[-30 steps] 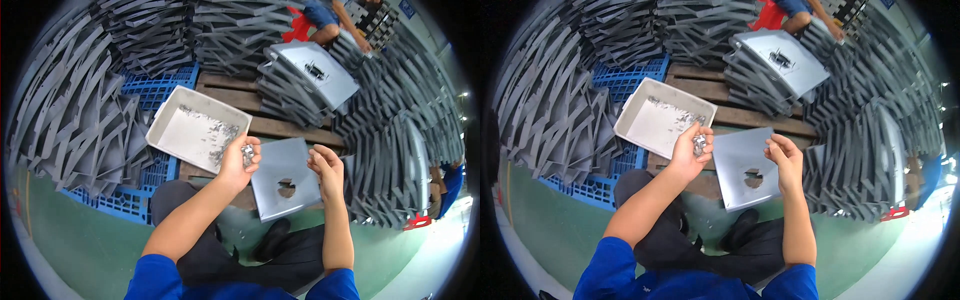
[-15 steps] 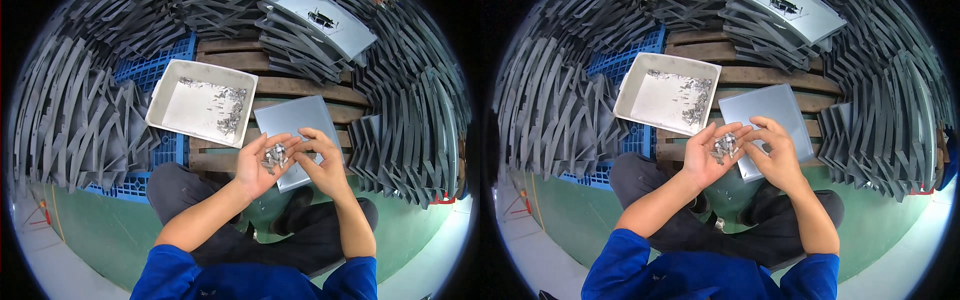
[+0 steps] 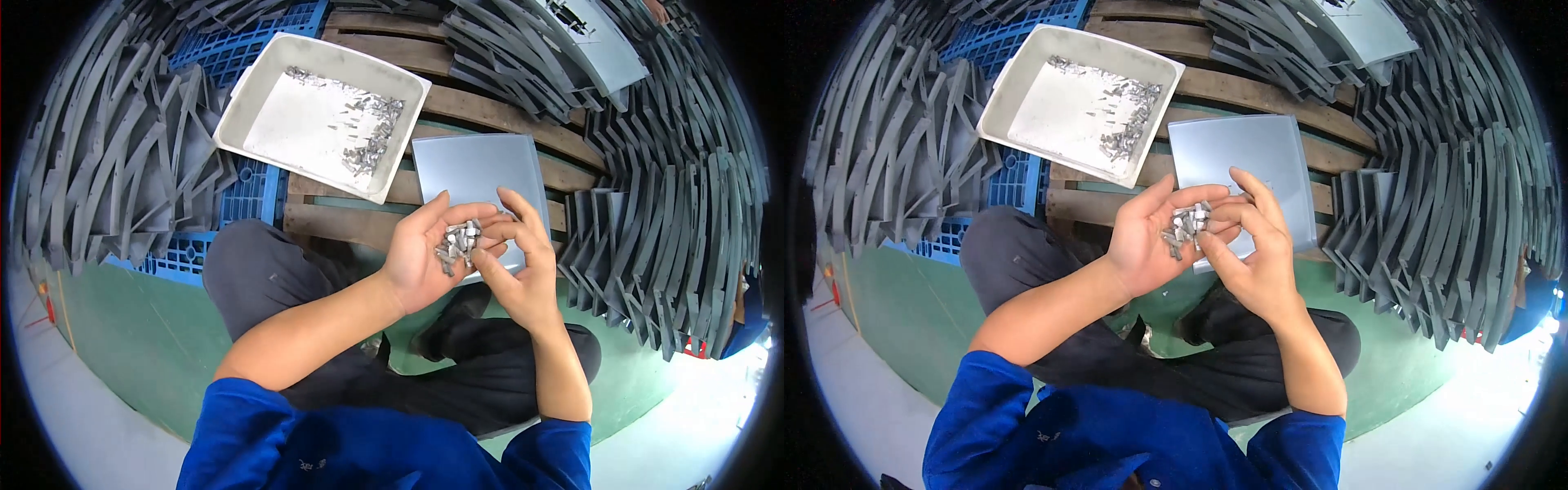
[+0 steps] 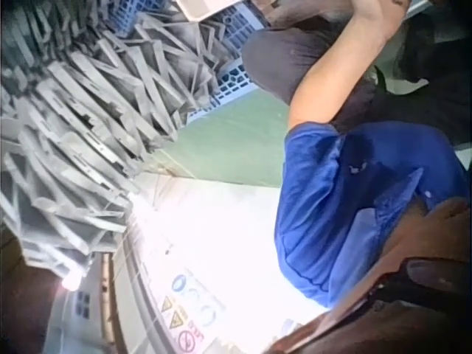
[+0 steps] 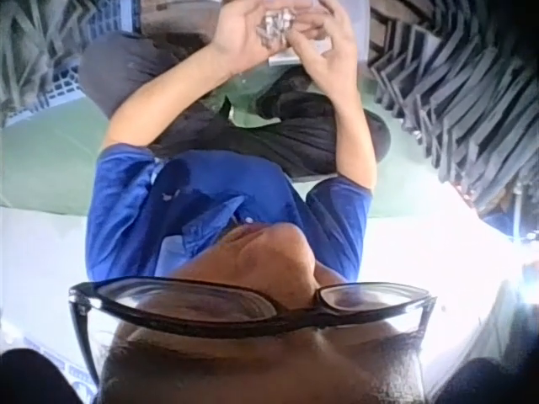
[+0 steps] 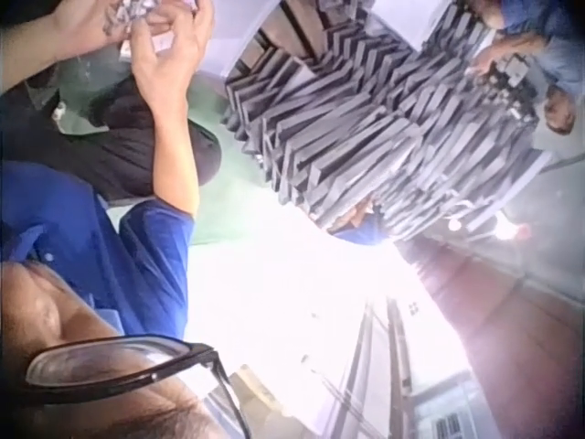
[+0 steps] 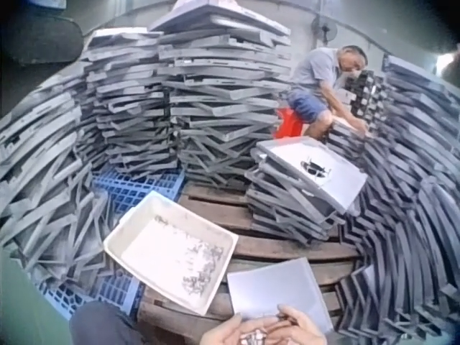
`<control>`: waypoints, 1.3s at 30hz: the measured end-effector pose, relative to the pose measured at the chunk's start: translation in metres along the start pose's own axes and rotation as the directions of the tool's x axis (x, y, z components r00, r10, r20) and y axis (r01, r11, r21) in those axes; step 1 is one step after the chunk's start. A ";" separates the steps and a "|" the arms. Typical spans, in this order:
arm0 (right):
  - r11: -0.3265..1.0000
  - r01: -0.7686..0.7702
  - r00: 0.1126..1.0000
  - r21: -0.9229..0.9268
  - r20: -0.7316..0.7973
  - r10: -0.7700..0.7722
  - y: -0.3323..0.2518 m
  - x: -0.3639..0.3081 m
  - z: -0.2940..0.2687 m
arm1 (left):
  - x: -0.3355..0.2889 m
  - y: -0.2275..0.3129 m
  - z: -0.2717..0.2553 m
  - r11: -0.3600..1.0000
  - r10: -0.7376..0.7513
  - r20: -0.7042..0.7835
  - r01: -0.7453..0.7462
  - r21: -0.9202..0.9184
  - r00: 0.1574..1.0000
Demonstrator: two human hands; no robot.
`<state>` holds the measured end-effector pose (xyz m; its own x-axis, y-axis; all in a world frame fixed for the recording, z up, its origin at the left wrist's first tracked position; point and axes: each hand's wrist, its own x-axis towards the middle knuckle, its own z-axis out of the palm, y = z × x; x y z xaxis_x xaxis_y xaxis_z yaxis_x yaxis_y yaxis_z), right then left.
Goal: The person sorts small metal clips and inspects metal panels by hand.
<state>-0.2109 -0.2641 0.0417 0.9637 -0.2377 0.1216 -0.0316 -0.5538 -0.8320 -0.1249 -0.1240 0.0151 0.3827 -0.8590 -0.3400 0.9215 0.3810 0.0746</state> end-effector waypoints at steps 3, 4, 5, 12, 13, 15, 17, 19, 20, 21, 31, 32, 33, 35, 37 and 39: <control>1.000 -0.001 1.000 -0.018 -0.023 0.001 0.001 0.000 0.003 | -0.002 -0.002 -0.002 0.998 -0.049 0.023 0.048 0.032 0.999; 1.000 -0.004 1.000 -0.019 -0.018 0.003 0.003 -0.002 0.004 | -0.003 -0.003 -0.003 0.999 -0.048 0.022 0.048 0.027 0.999; 0.999 -0.036 0.999 0.024 0.007 0.036 0.006 -0.004 0.004 | -0.004 -0.004 -0.003 0.997 -0.062 0.025 0.061 0.039 0.998; 0.963 -0.132 0.991 0.234 0.043 0.125 0.024 -0.007 0.006 | -0.004 -0.006 -0.008 0.997 -0.054 0.046 0.051 0.050 0.998; 0.963 -0.133 0.991 0.233 0.048 0.125 0.020 -0.006 0.007 | -0.004 -0.005 -0.009 0.998 -0.051 0.044 0.049 0.046 0.998; 0.957 -0.164 0.986 0.240 0.031 0.161 0.008 -0.005 0.010 | -0.005 -0.004 -0.011 0.996 -0.057 0.056 0.053 0.068 0.997; 0.984 -0.096 0.995 0.151 0.008 0.096 0.011 -0.005 0.011 | -0.005 -0.005 -0.009 0.995 -0.068 0.053 0.063 0.080 0.996; 0.998 -0.027 1.000 0.063 -0.008 0.028 0.012 -0.005 0.013 | -0.005 -0.006 -0.008 0.993 -0.077 0.047 0.072 0.094 0.996; 0.997 -0.043 0.999 0.059 -0.011 0.044 0.012 -0.006 0.013 | -0.004 -0.007 -0.008 0.993 -0.076 0.055 0.071 0.091 0.996; 0.997 -0.059 0.998 0.055 -0.015 0.060 0.011 -0.006 0.013 | -0.004 -0.008 -0.009 0.994 -0.075 0.063 0.070 0.088 0.995; 0.977 -0.142 0.990 0.158 0.021 0.141 0.010 -0.007 0.009 | -0.003 -0.008 -0.010 0.993 -0.067 0.078 0.059 0.105 0.995; 0.993 -0.065 0.998 0.102 -0.007 0.066 0.007 -0.006 0.010 | -0.003 -0.008 -0.010 0.991 -0.069 0.090 0.058 0.119 0.994; 0.999 0.011 1.000 0.045 -0.030 -0.010 0.005 -0.006 0.011 | -0.002 -0.008 -0.010 0.989 -0.070 0.102 0.056 0.134 0.992; 1.000 0.000 1.000 0.027 -0.013 0.000 0.005 -0.007 0.012 | -0.003 -0.008 -0.009 0.989 -0.078 0.083 0.066 0.133 0.994; 1.000 -0.011 1.000 0.010 0.004 0.011 0.006 -0.007 0.013 | -0.003 -0.009 -0.011 0.988 -0.086 0.063 0.077 0.131 0.994; 0.997 0.013 0.997 -0.076 0.077 -0.007 0.010 -0.007 0.010 | -0.003 -0.009 -0.014 0.984 -0.105 0.082 0.091 0.152 0.991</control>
<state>-0.2153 -0.2604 0.0271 0.9814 -0.1715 0.0858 -0.0388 -0.6157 -0.7870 -0.1351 -0.1205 0.0024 0.2881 -0.9195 -0.2676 0.9519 0.2445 0.1847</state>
